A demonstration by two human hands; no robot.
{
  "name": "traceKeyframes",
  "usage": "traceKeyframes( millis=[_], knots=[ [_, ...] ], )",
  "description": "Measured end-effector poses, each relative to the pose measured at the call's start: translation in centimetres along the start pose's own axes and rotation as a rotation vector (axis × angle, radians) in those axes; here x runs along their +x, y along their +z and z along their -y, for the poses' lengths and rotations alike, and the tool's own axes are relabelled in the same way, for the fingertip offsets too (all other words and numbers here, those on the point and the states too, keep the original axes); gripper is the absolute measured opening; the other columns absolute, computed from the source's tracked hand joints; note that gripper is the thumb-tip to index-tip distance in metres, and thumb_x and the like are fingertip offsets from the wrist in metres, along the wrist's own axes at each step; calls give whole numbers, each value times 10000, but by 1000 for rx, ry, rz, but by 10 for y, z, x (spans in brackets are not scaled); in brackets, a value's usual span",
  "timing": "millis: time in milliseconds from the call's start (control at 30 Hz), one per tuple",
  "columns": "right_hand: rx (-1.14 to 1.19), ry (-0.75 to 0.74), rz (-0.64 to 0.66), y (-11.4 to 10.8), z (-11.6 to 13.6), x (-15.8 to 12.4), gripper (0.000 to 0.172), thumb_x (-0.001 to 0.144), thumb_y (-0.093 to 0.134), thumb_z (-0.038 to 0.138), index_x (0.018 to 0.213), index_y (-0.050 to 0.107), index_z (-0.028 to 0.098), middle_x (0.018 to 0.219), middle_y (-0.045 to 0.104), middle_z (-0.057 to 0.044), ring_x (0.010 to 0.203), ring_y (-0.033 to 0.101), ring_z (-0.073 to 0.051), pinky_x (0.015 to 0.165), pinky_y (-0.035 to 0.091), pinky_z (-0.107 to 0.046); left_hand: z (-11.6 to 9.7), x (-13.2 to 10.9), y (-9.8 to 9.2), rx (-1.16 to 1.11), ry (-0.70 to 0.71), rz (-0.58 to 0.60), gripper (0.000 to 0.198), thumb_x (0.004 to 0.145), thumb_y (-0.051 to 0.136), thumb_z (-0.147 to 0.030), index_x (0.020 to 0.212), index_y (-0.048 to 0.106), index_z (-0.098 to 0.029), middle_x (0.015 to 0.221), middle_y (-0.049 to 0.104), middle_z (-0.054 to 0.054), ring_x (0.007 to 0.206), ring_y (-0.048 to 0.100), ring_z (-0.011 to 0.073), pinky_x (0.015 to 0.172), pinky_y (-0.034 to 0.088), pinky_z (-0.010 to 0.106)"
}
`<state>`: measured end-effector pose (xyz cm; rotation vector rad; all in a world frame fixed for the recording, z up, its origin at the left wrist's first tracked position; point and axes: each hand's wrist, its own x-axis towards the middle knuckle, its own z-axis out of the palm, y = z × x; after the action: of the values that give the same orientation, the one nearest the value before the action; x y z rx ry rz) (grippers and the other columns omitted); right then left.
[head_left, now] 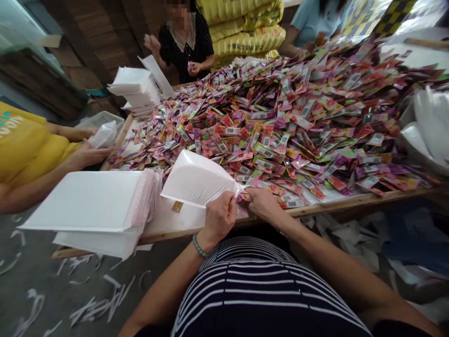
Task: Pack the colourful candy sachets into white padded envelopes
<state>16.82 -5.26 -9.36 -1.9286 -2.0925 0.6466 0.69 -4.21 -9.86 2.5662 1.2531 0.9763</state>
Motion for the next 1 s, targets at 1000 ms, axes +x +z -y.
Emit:
traceKeyframes(
  millis=[1000],
  knots=[
    [927,-2,-134,52,-36,22,312,732,675,304,1012,622,178,970,696,-58,916,648,-197,885,500,-365,39,-4,26,-306,-341,244,113,893,458,-248,913,558,-199,672,615,-5,589,581,136,600,419,241]
  ],
)
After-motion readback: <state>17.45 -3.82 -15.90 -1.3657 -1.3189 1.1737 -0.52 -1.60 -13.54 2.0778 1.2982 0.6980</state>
